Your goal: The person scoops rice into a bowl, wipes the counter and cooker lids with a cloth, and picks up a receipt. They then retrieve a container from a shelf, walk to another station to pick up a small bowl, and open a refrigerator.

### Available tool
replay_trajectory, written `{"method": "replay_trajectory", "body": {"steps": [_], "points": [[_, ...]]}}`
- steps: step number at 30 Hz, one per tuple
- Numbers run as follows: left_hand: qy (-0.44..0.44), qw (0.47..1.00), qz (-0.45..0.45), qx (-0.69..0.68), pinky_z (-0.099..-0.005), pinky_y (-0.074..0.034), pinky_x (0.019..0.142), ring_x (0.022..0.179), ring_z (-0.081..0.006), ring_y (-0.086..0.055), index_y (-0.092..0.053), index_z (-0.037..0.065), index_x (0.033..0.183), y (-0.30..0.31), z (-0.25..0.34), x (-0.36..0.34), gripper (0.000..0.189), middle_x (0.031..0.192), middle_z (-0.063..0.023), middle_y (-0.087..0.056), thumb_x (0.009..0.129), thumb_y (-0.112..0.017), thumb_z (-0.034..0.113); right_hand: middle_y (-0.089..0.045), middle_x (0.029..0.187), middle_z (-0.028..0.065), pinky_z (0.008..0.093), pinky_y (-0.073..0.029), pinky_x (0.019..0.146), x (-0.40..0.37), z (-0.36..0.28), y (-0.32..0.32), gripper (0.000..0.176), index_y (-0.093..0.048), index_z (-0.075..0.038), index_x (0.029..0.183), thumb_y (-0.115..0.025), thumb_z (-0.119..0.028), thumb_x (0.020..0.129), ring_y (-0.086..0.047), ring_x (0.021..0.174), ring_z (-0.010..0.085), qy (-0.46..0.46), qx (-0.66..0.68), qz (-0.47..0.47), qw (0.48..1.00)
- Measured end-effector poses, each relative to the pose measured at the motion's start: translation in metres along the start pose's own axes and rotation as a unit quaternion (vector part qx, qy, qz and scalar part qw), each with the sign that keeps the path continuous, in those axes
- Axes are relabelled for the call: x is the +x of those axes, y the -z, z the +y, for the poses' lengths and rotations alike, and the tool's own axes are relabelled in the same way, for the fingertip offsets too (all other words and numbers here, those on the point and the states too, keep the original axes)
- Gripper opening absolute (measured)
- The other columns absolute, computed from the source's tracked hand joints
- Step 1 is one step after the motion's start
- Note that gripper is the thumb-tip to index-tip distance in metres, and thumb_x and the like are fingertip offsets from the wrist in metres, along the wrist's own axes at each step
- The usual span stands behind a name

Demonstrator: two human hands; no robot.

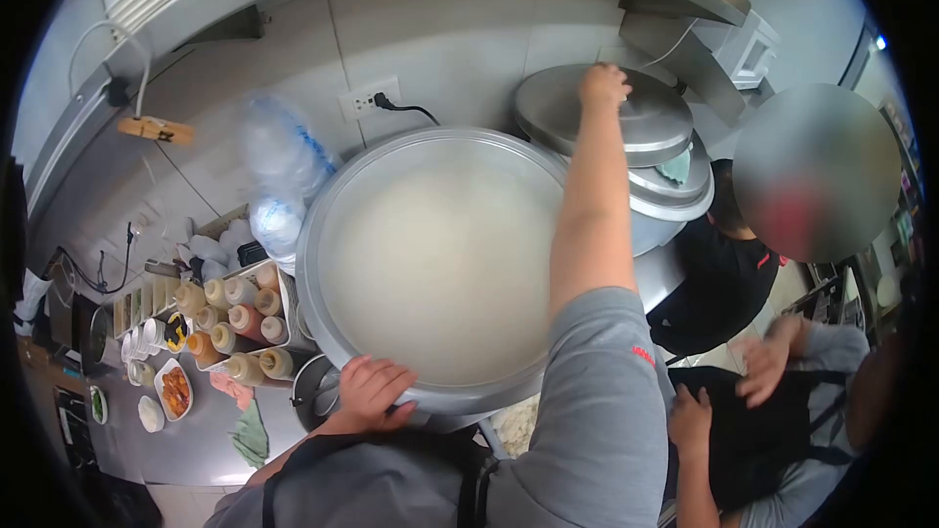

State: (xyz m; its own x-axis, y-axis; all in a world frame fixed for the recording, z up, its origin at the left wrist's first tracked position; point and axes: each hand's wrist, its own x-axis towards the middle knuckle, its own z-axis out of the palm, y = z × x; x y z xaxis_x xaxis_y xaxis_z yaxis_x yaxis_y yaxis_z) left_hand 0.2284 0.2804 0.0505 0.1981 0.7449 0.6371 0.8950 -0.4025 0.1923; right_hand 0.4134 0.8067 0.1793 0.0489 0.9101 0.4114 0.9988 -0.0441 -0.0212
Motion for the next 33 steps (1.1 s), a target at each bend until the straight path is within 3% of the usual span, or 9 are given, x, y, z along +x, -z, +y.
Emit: {"method": "replay_trajectory", "body": {"steps": [2,5,9,13,18,23,26,29,33], "points": [[-0.013,1.000,-0.006,0.025,-0.0331,-0.037,0.084,0.085,-0.0138,-0.056,-0.062,0.014,0.095,-0.003,-0.003,-0.002,0.034,0.091,0.0015,-0.060,0.067,-0.061,0.033,-0.048,0.121,0.0107,0.0493,-0.038,0.088,0.015,0.027,-0.032,0.037,-0.049,-0.005,0.118,-0.043,-0.024,0.087,-0.044,0.115,0.0300,-0.036,-0.014,0.088,0.995],[-0.009,0.999,-0.028,0.030,-0.0332,-0.037,0.084,0.085,-0.0133,-0.056,-0.062,0.015,0.095,-0.001,-0.003,-0.002,0.033,0.091,0.0018,-0.060,0.067,-0.061,0.033,-0.049,0.119,0.0113,0.0506,-0.039,0.087,0.028,0.046,-0.041,0.036,-0.050,-0.002,0.115,-0.041,-0.024,0.088,-0.046,0.112,0.0304,-0.016,-0.007,0.028,0.999],[-0.015,0.999,-0.028,0.031,-0.0335,-0.036,0.084,0.085,-0.0137,-0.056,-0.061,0.013,0.094,0.000,-0.004,-0.004,0.031,0.091,0.0008,-0.060,0.069,-0.060,0.032,-0.055,0.106,0.0139,0.0463,-0.050,0.073,0.045,0.060,-0.043,0.028,-0.053,-0.001,0.105,-0.040,-0.019,0.088,-0.057,0.097,0.0308,-0.001,-0.006,0.105,0.994],[-0.006,1.000,-0.013,0.018,-0.0335,-0.037,0.084,0.085,-0.0153,-0.056,-0.061,0.011,0.094,0.003,-0.001,0.001,0.031,0.091,-0.0006,-0.060,0.070,-0.061,0.030,-0.057,0.092,0.0196,0.0427,-0.050,0.071,0.048,0.097,-0.007,0.018,-0.051,-0.001,0.089,-0.054,-0.016,0.079,-0.060,0.081,0.0367,0.144,0.044,0.217,0.965],[0.007,1.000,0.002,-0.013,-0.0345,-0.039,0.084,0.094,-0.0210,-0.057,-0.060,0.007,0.102,0.007,0.001,0.002,0.038,0.102,-0.0064,-0.060,0.070,-0.063,0.028,-0.055,0.094,0.0237,0.0436,-0.045,0.076,-0.044,0.072,0.068,0.029,-0.051,0.005,0.100,-0.058,-0.010,0.076,-0.054,0.089,0.0401,0.286,0.210,0.251,0.901],[0.018,0.997,0.070,-0.033,-0.0408,-0.036,0.092,0.114,-0.0321,-0.048,-0.051,0.002,0.117,-0.001,0.001,-0.009,0.055,0.123,-0.0184,-0.049,0.073,-0.064,0.033,-0.055,0.095,0.0234,0.0409,-0.043,0.078,-0.169,0.018,0.099,0.029,-0.053,0.007,0.101,-0.057,-0.005,0.075,-0.053,0.090,0.0404,0.386,0.298,0.158,0.859],[-0.041,0.991,0.123,-0.029,-0.0529,-0.021,0.102,0.124,-0.0479,-0.028,-0.025,-0.005,0.133,-0.014,-0.005,-0.018,0.085,0.136,-0.0341,-0.020,0.072,-0.066,0.037,-0.054,0.093,0.0234,0.0409,-0.043,0.077,-0.222,-0.009,0.100,0.029,-0.053,0.007,0.101,-0.057,-0.003,0.074,-0.053,0.088,0.0404,0.386,0.344,0.070,0.853],[0.007,0.988,0.146,-0.049,-0.0505,-0.027,0.100,0.125,-0.0437,-0.030,-0.034,-0.001,0.130,-0.012,0.001,-0.017,0.074,0.136,-0.0274,-0.028,0.074,-0.065,0.036,-0.054,0.091,0.0216,0.0408,-0.043,0.073,-0.255,-0.024,0.097,0.029,-0.053,0.005,0.102,-0.058,-0.004,0.074,-0.053,0.086,0.0395,0.387,0.356,0.041,0.850],[0.024,0.993,0.101,-0.050,-0.0487,-0.020,0.103,0.127,-0.0395,-0.029,-0.037,-0.003,0.129,-0.005,0.003,-0.012,0.070,0.135,-0.0251,-0.032,0.075,-0.062,0.034,-0.053,0.092,0.0208,0.0408,-0.044,0.071,-0.271,-0.027,0.093,0.030,-0.052,0.004,0.104,-0.057,-0.004,0.076,-0.054,0.084,0.0391,0.385,0.344,0.040,0.855]]}}
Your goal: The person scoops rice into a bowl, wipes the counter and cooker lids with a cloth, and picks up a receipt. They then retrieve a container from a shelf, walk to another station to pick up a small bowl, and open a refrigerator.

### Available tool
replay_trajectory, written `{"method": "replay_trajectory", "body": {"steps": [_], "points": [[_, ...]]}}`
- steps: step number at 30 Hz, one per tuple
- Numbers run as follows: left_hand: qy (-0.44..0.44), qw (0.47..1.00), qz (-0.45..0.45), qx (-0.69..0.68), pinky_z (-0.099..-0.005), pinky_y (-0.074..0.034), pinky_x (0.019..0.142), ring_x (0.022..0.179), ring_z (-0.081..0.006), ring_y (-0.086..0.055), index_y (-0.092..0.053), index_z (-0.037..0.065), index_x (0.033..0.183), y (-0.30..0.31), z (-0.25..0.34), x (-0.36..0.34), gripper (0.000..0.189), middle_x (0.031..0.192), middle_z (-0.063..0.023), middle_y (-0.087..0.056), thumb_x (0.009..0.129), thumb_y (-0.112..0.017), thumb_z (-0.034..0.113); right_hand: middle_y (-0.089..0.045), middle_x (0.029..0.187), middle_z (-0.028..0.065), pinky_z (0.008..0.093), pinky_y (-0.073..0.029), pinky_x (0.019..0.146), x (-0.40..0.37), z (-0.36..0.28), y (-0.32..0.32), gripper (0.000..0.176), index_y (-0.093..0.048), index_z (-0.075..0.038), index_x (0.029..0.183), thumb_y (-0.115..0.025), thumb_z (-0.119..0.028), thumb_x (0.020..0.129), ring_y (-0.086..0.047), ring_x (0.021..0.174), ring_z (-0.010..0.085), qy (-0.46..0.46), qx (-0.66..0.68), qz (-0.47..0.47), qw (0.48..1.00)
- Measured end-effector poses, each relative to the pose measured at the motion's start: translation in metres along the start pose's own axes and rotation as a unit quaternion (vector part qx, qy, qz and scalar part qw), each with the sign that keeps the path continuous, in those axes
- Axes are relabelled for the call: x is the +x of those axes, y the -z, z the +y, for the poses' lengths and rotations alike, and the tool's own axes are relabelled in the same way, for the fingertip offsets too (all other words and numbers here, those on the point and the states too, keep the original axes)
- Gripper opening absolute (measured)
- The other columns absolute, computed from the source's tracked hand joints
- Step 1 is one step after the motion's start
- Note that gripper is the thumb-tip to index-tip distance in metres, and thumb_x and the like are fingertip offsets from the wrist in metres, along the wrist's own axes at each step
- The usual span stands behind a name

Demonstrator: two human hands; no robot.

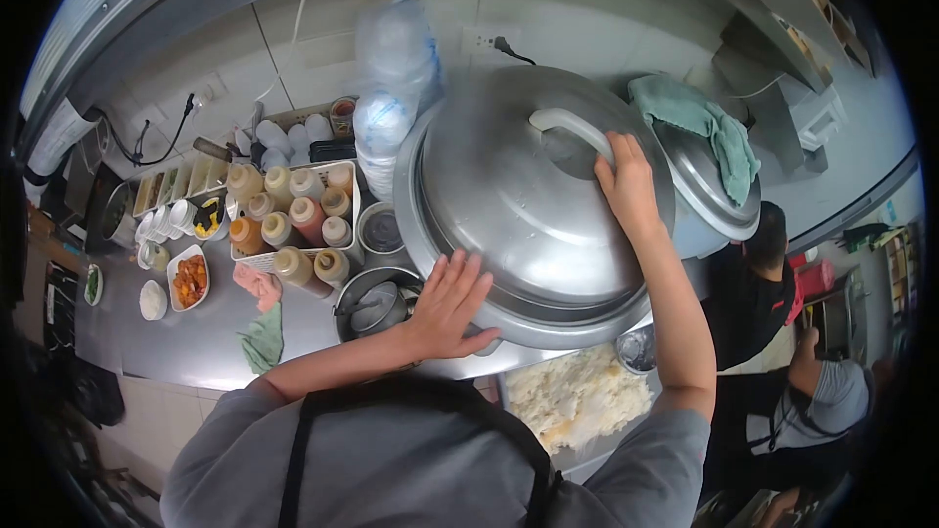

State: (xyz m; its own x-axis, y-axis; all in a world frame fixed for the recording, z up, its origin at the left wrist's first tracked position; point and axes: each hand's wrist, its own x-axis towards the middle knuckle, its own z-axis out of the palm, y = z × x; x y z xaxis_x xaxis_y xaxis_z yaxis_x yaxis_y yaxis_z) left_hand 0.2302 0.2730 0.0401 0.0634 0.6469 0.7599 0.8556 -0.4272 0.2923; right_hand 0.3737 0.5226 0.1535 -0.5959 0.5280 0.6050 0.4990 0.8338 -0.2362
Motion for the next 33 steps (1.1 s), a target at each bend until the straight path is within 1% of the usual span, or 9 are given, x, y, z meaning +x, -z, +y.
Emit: {"method": "replay_trajectory", "body": {"steps": [11,19,22,24,25,26,28,30,33], "points": [[-0.007,0.998,-0.049,0.046,-0.0494,-0.010,0.105,0.128,-0.0392,-0.027,-0.042,-0.001,0.125,0.002,0.003,0.005,0.066,0.133,-0.0230,-0.037,0.074,-0.060,0.036,-0.053,0.091,0.0213,0.0413,-0.044,0.073,-0.011,-0.010,0.006,0.029,-0.052,0.004,0.102,-0.059,-0.006,0.075,-0.053,0.085,0.0393,0.010,0.005,-0.004,1.000],[0.013,0.995,-0.092,0.044,-0.0509,-0.018,0.102,0.123,-0.0367,-0.036,-0.044,0.000,0.123,0.009,0.008,0.014,0.062,0.130,-0.0190,-0.042,0.075,-0.060,0.036,-0.054,0.094,0.0159,0.0378,-0.044,0.079,-0.018,0.001,0.018,0.035,-0.052,0.003,0.108,-0.062,-0.013,0.078,-0.052,0.091,0.0328,0.058,0.004,-0.021,0.998],[-0.005,0.993,-0.102,0.055,-0.0523,-0.018,0.102,0.117,-0.0349,-0.042,-0.054,0.003,0.112,0.029,0.012,0.040,0.050,0.121,-0.0150,-0.050,0.076,-0.058,0.038,-0.056,0.099,0.0138,0.0334,-0.044,0.082,-0.030,0.036,0.063,0.037,-0.054,0.000,0.110,-0.063,-0.019,0.080,-0.054,0.094,0.0282,0.055,0.031,0.107,0.992],[0.013,0.997,-0.074,0.034,-0.0524,-0.019,0.102,0.114,-0.0335,-0.044,-0.056,0.004,0.108,0.035,0.005,0.070,0.045,0.116,-0.0141,-0.053,0.078,-0.054,0.037,-0.058,0.103,0.0105,0.0290,-0.044,0.081,-0.064,0.087,0.094,0.032,-0.057,-0.003,0.108,-0.062,-0.020,0.081,-0.055,0.096,0.0199,-0.096,0.123,0.175,0.972],[0.016,0.996,-0.073,0.049,-0.0512,-0.021,0.101,0.114,-0.0331,-0.044,-0.056,0.003,0.109,0.035,0.000,0.090,0.043,0.116,-0.0145,-0.053,0.080,-0.053,0.035,-0.059,0.101,0.0080,0.0271,-0.045,0.077,-0.091,0.117,0.095,0.027,-0.059,-0.005,0.105,-0.063,-0.018,0.081,-0.055,0.093,0.0147,-0.202,0.228,0.251,0.919],[0.018,0.995,-0.072,0.066,-0.0500,-0.022,0.101,0.115,-0.0327,-0.044,-0.056,0.003,0.109,0.031,-0.005,0.110,0.040,0.117,-0.0148,-0.052,0.081,-0.052,0.032,-0.059,0.101,0.0061,0.0259,-0.046,0.073,-0.122,0.148,0.092,0.027,-0.058,-0.006,0.107,-0.062,-0.014,0.081,-0.055,0.092,0.0124,-0.251,0.192,0.306,0.898],[0.040,0.995,-0.074,0.053,-0.0441,-0.025,0.101,0.116,-0.0321,-0.043,-0.054,0.002,0.110,0.015,-0.016,0.148,0.035,0.119,-0.0158,-0.051,0.084,-0.049,0.025,-0.054,0.111,0.0125,0.0306,-0.044,0.080,-0.185,0.211,0.054,0.045,-0.050,-0.006,0.119,-0.065,-0.011,0.077,-0.053,0.100,0.0200,-0.318,0.114,0.356,0.871],[0.076,0.993,-0.088,0.021,-0.0382,-0.026,0.102,0.119,-0.0307,-0.040,-0.052,0.002,0.114,-0.010,-0.034,0.182,0.033,0.123,-0.0157,-0.049,0.087,-0.047,0.020,-0.047,0.117,0.0187,0.0360,-0.039,0.090,-0.223,0.247,-0.003,0.065,-0.037,-0.002,0.129,-0.068,-0.011,0.073,-0.048,0.107,0.0298,-0.334,-0.013,0.331,0.883],[0.047,0.985,-0.157,0.060,-0.0356,-0.024,0.104,0.125,-0.0271,-0.036,-0.049,0.003,0.121,-0.048,-0.055,0.227,0.039,0.129,-0.0137,-0.045,0.089,-0.048,0.025,-0.044,0.114,0.0215,0.0378,-0.033,0.095,-0.228,0.263,-0.051,0.072,-0.031,0.003,0.130,-0.069,-0.013,0.071,-0.043,0.108,0.0357,-0.329,-0.053,0.356,0.873]]}}
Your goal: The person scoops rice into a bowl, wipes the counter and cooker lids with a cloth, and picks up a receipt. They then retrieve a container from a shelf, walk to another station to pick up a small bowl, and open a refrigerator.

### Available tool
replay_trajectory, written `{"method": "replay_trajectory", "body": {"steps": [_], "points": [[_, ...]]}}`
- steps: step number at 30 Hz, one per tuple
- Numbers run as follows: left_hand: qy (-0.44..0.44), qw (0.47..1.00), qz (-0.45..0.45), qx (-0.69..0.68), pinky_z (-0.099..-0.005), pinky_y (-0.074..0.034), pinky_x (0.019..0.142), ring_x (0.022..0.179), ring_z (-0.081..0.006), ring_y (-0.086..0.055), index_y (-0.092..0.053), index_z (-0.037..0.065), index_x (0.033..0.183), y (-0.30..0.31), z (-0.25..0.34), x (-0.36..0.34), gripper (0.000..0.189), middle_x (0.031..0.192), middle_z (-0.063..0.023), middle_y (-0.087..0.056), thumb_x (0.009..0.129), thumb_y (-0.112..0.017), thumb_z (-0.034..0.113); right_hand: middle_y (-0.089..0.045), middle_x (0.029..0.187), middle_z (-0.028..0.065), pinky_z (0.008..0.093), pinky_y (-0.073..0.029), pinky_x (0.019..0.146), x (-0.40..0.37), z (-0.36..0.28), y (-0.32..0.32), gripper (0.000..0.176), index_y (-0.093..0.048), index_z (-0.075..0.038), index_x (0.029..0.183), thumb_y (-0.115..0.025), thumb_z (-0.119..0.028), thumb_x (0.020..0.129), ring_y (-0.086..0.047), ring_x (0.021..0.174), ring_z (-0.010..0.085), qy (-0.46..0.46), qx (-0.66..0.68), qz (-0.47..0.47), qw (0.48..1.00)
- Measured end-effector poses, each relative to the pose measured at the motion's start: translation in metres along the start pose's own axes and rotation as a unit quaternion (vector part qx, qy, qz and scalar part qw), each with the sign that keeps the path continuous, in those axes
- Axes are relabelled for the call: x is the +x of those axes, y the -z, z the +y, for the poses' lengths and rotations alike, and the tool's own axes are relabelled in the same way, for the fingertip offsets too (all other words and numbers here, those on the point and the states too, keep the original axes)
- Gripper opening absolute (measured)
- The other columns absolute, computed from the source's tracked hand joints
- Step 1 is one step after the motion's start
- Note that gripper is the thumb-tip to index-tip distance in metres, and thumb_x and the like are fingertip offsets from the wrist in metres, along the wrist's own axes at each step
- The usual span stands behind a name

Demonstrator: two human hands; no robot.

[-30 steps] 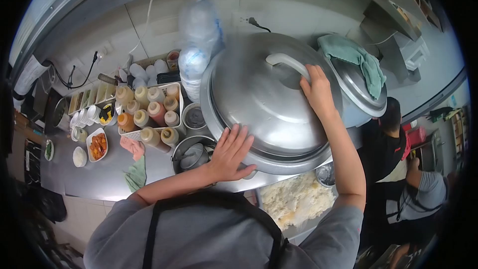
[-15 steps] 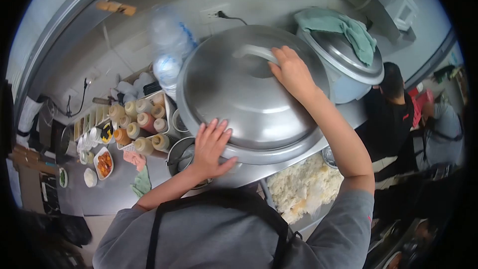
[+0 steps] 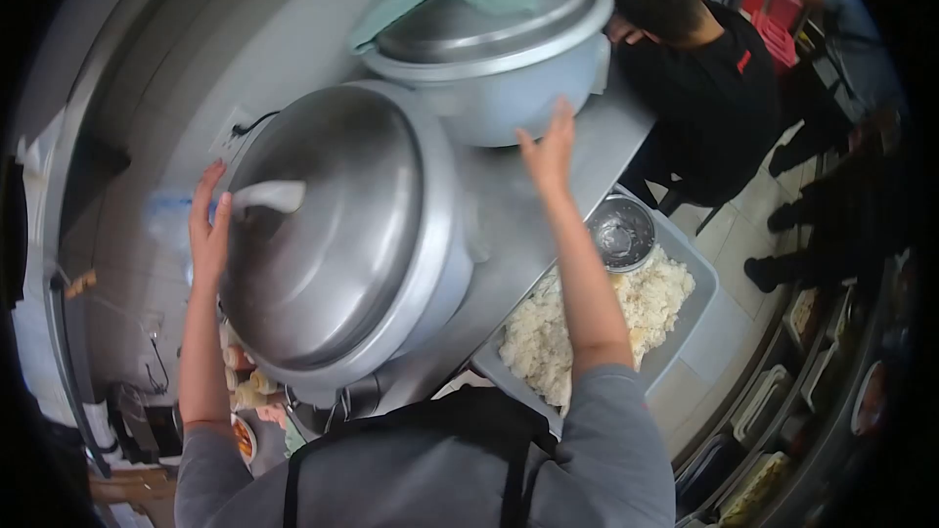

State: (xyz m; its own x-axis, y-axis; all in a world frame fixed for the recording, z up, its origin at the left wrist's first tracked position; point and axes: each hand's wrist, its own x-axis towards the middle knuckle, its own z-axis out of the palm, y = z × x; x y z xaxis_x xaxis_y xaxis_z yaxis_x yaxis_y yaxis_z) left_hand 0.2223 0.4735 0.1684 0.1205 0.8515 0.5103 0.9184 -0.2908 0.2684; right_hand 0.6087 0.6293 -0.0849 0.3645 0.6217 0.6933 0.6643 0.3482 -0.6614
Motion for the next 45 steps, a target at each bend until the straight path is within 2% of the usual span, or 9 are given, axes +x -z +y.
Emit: {"method": "replay_trajectory", "body": {"steps": [2,6,11,15,17,23,36,40,45], "points": [[0.028,0.998,-0.043,-0.037,-0.0352,-0.023,0.104,0.127,-0.0265,-0.034,-0.047,0.003,0.123,-0.013,-0.003,0.023,0.040,0.131,-0.0133,-0.043,0.090,-0.046,0.027,-0.044,0.115,0.0211,0.0373,-0.034,0.094,-0.007,-0.005,-0.008,0.068,-0.032,0.004,0.129,-0.068,-0.013,0.072,-0.044,0.109,0.0351,-0.028,0.003,0.009,1.000],[0.149,0.975,-0.131,-0.096,-0.0344,-0.016,0.107,0.132,-0.0244,-0.024,-0.038,0.006,0.132,-0.031,0.003,0.040,0.054,0.138,-0.0110,-0.035,0.091,-0.037,0.041,-0.053,0.113,0.0204,0.0367,-0.038,0.088,-0.041,-0.008,-0.021,0.031,-0.055,0.002,0.105,-0.060,-0.016,0.081,-0.050,0.107,0.0322,-0.334,0.264,-0.149,0.892],[0.189,0.965,-0.155,-0.099,-0.0355,-0.012,0.108,0.133,-0.0245,-0.021,-0.035,0.007,0.134,-0.036,0.002,0.040,0.063,0.140,-0.0101,-0.031,0.089,-0.033,0.051,-0.054,0.116,0.0200,0.0340,-0.037,0.092,-0.075,-0.011,-0.081,0.045,-0.053,0.000,0.115,-0.043,-0.035,0.089,-0.050,0.109,0.0313,-0.334,0.314,-0.371,0.807],[0.188,0.965,-0.158,-0.095,-0.0365,-0.011,0.108,0.133,-0.0248,-0.021,-0.037,0.007,0.133,-0.040,0.006,0.045,0.063,0.140,-0.0108,-0.030,0.088,-0.033,0.050,-0.048,0.125,0.0197,0.0338,-0.034,0.096,-0.063,-0.010,-0.143,0.046,-0.048,-0.001,0.122,-0.040,-0.034,0.090,-0.045,0.115,0.0314,-0.318,0.353,-0.413,0.777],[0.192,0.964,-0.160,-0.093,-0.0370,-0.011,0.108,0.133,-0.0249,-0.021,-0.037,0.006,0.132,-0.041,0.006,0.046,0.063,0.141,-0.0111,-0.030,0.088,-0.033,0.050,-0.044,0.129,0.0191,0.0337,-0.033,0.097,-0.064,-0.014,-0.175,0.046,-0.043,-0.002,0.127,-0.040,-0.030,0.090,-0.042,0.118,0.0308,-0.329,0.368,-0.513,0.702],[0.202,0.962,-0.163,-0.089,-0.0385,-0.010,0.108,0.133,-0.0254,-0.020,-0.040,0.006,0.130,-0.044,0.007,0.049,0.062,0.141,-0.0121,-0.030,0.087,-0.034,0.050,-0.042,0.130,0.0169,0.0328,-0.033,0.097,-0.038,-0.044,-0.219,0.049,-0.039,-0.001,0.129,-0.040,-0.030,0.091,-0.042,0.118,0.0267,-0.371,0.493,-0.481,0.623],[0.143,0.949,-0.274,0.061,-0.0390,-0.017,0.106,0.131,-0.0287,-0.024,-0.050,0.004,0.121,-0.024,-0.003,0.074,0.051,0.138,-0.0146,-0.033,0.091,-0.035,0.043,-0.046,0.127,0.0164,0.0323,-0.035,0.095,-0.041,-0.054,-0.265,0.047,-0.042,0.000,0.127,-0.043,-0.028,0.090,-0.045,0.114,0.0252,-0.376,0.617,-0.359,0.591],[0.192,0.945,-0.265,0.019,-0.0315,-0.030,0.099,0.118,-0.0235,-0.044,-0.054,0.001,0.115,-0.063,-0.022,0.139,0.051,0.123,-0.0131,-0.050,0.092,-0.039,0.043,-0.047,0.126,0.0162,0.0321,-0.036,0.095,-0.045,-0.054,-0.270,0.046,-0.043,0.000,0.126,-0.044,-0.028,0.090,-0.046,0.113,0.0248,-0.369,0.631,-0.363,0.579],[0.211,0.916,-0.322,0.113,-0.0318,-0.034,0.097,0.112,-0.0223,-0.048,-0.055,0.001,0.115,-0.133,-0.051,0.209,0.053,0.117,-0.0134,-0.055,0.089,-0.044,0.045,-0.048,0.124,0.0160,0.0319,-0.037,0.094,-0.049,-0.049,-0.275,0.045,-0.044,0.001,0.125,-0.045,-0.027,0.089,-0.047,0.112,0.0242,-0.368,0.641,-0.366,0.566]]}}
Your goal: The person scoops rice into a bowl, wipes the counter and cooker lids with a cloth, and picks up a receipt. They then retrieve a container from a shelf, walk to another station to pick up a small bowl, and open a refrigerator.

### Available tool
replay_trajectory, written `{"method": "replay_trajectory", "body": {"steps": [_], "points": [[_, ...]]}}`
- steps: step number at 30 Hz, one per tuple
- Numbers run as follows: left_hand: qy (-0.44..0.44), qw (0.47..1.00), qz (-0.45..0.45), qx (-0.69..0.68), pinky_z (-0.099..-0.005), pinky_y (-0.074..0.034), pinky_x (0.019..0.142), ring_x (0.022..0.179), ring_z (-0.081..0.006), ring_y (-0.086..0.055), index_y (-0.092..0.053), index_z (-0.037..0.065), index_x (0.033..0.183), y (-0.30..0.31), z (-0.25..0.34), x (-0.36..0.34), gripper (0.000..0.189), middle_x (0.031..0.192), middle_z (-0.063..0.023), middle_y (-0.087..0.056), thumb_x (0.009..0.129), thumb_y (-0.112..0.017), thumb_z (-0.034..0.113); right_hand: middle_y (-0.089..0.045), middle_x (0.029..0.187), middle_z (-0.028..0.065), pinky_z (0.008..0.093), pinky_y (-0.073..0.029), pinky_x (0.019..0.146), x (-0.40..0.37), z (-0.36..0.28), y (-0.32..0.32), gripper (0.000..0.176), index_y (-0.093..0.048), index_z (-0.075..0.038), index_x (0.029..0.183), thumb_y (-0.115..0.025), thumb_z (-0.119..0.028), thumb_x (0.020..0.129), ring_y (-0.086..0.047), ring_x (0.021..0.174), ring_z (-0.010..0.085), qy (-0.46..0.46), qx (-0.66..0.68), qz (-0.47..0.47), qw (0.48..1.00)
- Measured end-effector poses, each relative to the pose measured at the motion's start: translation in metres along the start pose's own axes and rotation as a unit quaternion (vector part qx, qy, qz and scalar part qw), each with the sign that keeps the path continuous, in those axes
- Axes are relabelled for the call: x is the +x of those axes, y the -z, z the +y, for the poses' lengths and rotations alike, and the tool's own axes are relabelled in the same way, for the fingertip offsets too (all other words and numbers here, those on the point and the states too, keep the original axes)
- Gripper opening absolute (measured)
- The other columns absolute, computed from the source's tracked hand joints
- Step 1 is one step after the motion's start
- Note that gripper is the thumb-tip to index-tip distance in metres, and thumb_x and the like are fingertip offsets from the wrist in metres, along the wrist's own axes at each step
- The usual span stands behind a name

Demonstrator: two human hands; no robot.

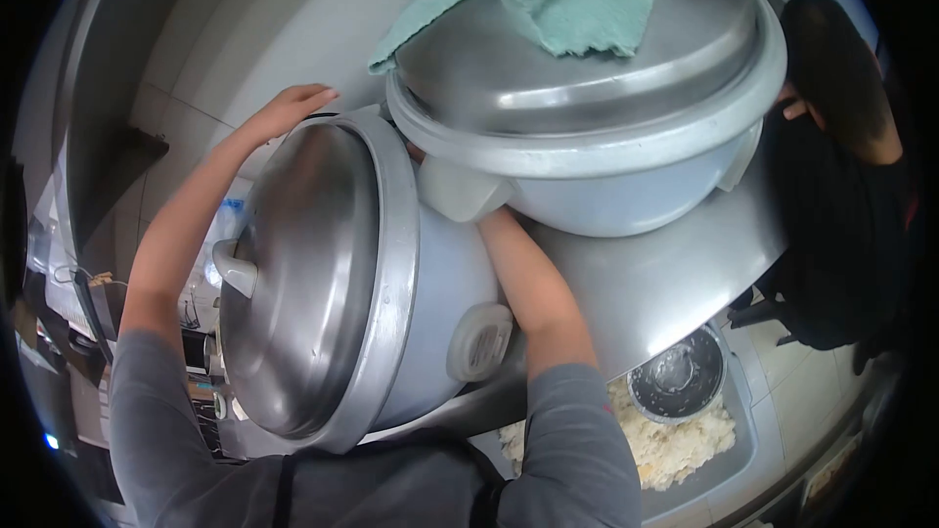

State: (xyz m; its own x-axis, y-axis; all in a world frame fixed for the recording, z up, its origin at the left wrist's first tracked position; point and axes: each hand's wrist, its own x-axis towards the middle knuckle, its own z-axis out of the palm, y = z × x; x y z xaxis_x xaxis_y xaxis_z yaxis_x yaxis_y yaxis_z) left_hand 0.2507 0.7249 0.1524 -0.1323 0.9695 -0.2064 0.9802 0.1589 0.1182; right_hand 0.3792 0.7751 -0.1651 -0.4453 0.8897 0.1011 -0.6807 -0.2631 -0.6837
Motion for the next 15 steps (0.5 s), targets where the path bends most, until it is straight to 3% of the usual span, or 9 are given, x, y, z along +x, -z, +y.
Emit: {"method": "replay_trajectory", "body": {"steps": [1,5,8,11,15], "points": [[0.001,1.000,-0.021,0.016,-0.0321,-0.035,0.096,0.112,-0.0225,-0.049,-0.056,0.000,0.114,-0.004,0.006,0.017,0.053,0.116,-0.0136,-0.056,0.088,-0.045,0.045,-0.048,0.124,0.0160,0.0319,-0.037,0.094,0.001,0.001,0.001,0.045,-0.044,0.001,0.125,-0.045,-0.027,0.089,-0.047,0.111,0.0241,-0.001,0.001,-0.003,1.000],[-0.002,0.964,-0.243,0.112,-0.0341,-0.039,0.092,0.107,-0.0242,-0.051,-0.051,0.000,0.120,-0.026,0.040,0.072,0.055,0.117,-0.0142,-0.055,0.080,-0.057,0.036,-0.049,0.123,0.0158,0.0317,-0.037,0.093,0.001,0.007,0.005,0.044,-0.045,0.001,0.124,-0.046,-0.027,0.089,-0.048,0.110,0.0236,-0.004,0.003,0.001,1.000],[0.012,0.943,-0.326,0.072,-0.0345,-0.040,0.089,0.104,-0.0232,-0.052,-0.051,0.002,0.120,-0.038,0.058,0.083,0.054,0.116,-0.0123,-0.056,0.076,-0.061,0.030,-0.050,0.122,0.0157,0.0316,-0.038,0.093,0.000,0.009,0.008,0.044,-0.045,0.001,0.123,-0.046,-0.026,0.089,-0.048,0.109,0.0233,-0.004,-0.001,0.003,1.000],[0.003,0.955,-0.293,0.052,-0.0341,-0.043,0.085,0.100,-0.0224,-0.053,-0.054,0.004,0.118,-0.056,0.011,0.120,0.051,0.114,-0.0113,-0.057,0.073,-0.064,0.025,-0.050,0.121,0.0156,0.0315,-0.038,0.092,0.001,0.009,0.009,0.043,-0.046,0.001,0.123,-0.047,-0.026,0.089,-0.049,0.108,0.0230,0.000,0.001,0.007,1.000],[0.085,0.959,-0.249,0.109,-0.0393,-0.049,0.076,0.096,-0.0231,-0.058,-0.058,0.003,0.113,-0.047,0.034,0.101,0.048,0.109,-0.0108,-0.059,0.074,-0.066,0.029,-0.051,0.120,0.0154,0.0313,-0.039,0.092,0.003,0.008,0.012,0.043,-0.047,0.002,0.122,-0.047,-0.026,0.089,-0.050,0.107,0.0225,0.009,0.004,0.018,1.000]]}}
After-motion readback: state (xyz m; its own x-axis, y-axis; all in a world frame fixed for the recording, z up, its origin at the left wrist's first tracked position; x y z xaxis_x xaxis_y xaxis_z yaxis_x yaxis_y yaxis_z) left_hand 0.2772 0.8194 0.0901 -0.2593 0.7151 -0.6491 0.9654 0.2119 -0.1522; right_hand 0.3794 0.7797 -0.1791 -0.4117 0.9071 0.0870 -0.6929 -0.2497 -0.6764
